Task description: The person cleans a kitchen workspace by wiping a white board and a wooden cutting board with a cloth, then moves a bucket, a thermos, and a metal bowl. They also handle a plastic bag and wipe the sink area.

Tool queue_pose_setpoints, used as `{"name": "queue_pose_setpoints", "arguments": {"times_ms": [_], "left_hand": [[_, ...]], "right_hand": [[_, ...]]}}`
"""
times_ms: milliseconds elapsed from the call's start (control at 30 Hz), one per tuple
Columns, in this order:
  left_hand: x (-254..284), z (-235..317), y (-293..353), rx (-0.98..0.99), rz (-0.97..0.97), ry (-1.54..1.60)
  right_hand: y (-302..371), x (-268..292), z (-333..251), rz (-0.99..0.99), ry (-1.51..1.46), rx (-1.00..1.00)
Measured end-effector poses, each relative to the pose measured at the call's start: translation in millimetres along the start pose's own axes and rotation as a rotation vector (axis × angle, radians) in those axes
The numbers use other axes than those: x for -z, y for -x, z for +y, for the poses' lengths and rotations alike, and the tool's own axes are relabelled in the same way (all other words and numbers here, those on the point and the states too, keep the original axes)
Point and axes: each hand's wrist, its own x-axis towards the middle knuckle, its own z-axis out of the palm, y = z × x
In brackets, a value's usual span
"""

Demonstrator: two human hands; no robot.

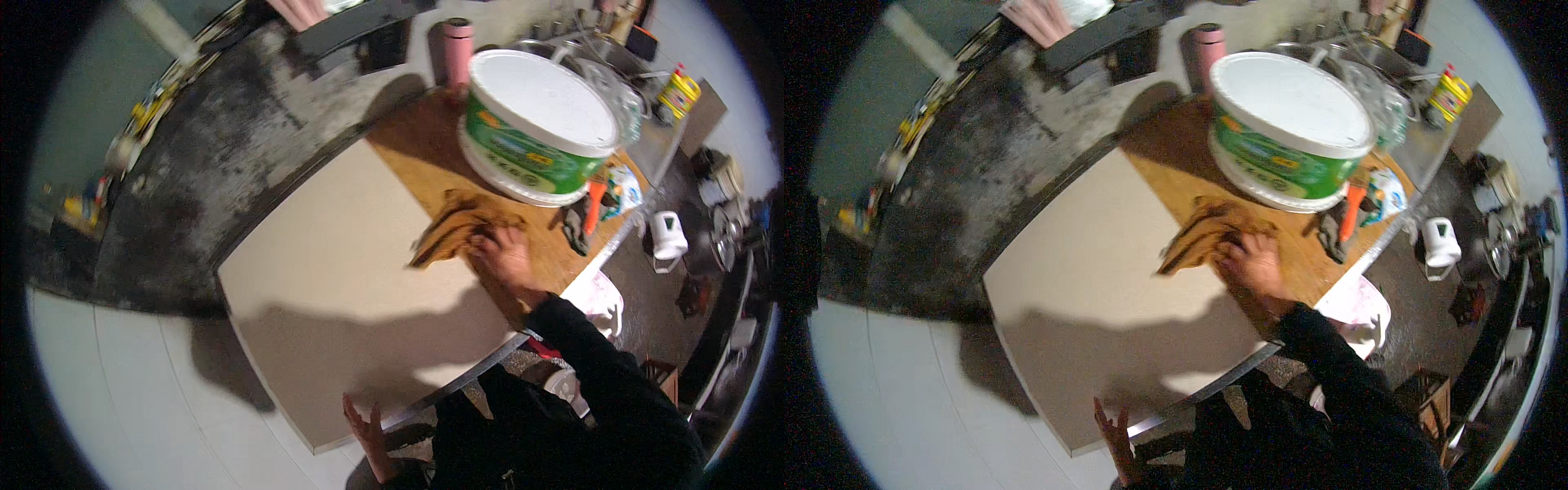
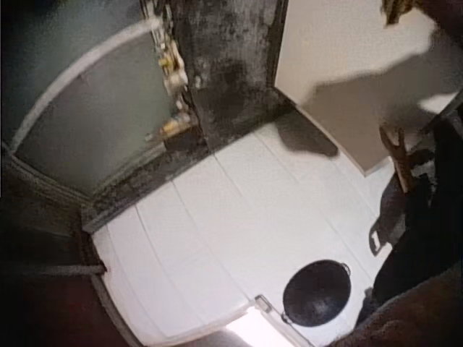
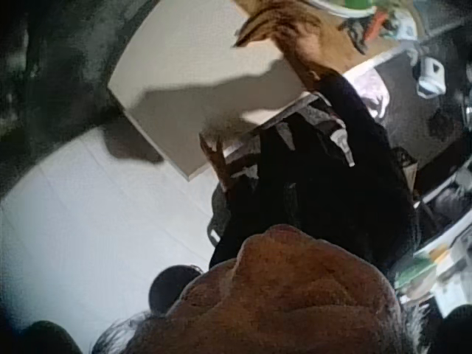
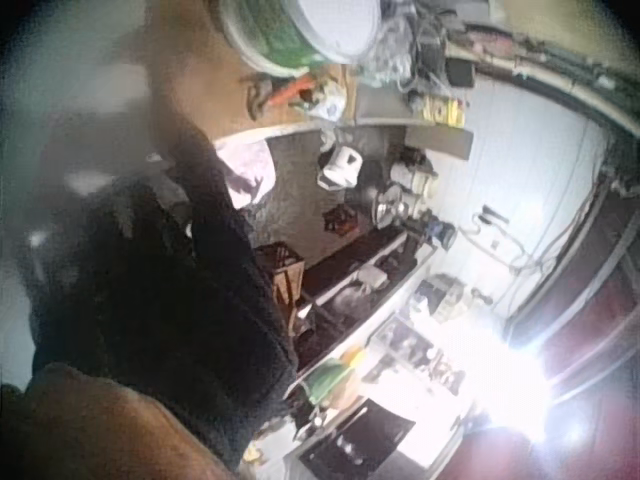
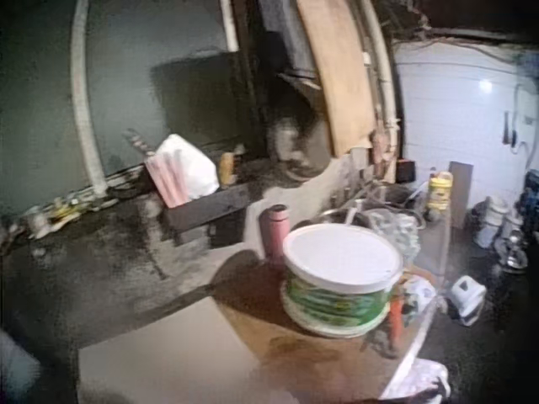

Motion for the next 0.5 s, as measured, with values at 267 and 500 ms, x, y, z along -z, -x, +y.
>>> {"name": "queue_pose_setpoints", "arguments": {"times_ms": [267,500], "left_hand": [[69.0,-108.8,14.8,0.305,0.436,-0.018],[71.7,-171.4,9.3,0.346,0.583,0.2]], "right_hand": [[82.9,47.7,-2.7,-0.235,-0.29,-0.35],[-65.4,3.1,-33.5,0.026,-0.946,-0.35]]}}
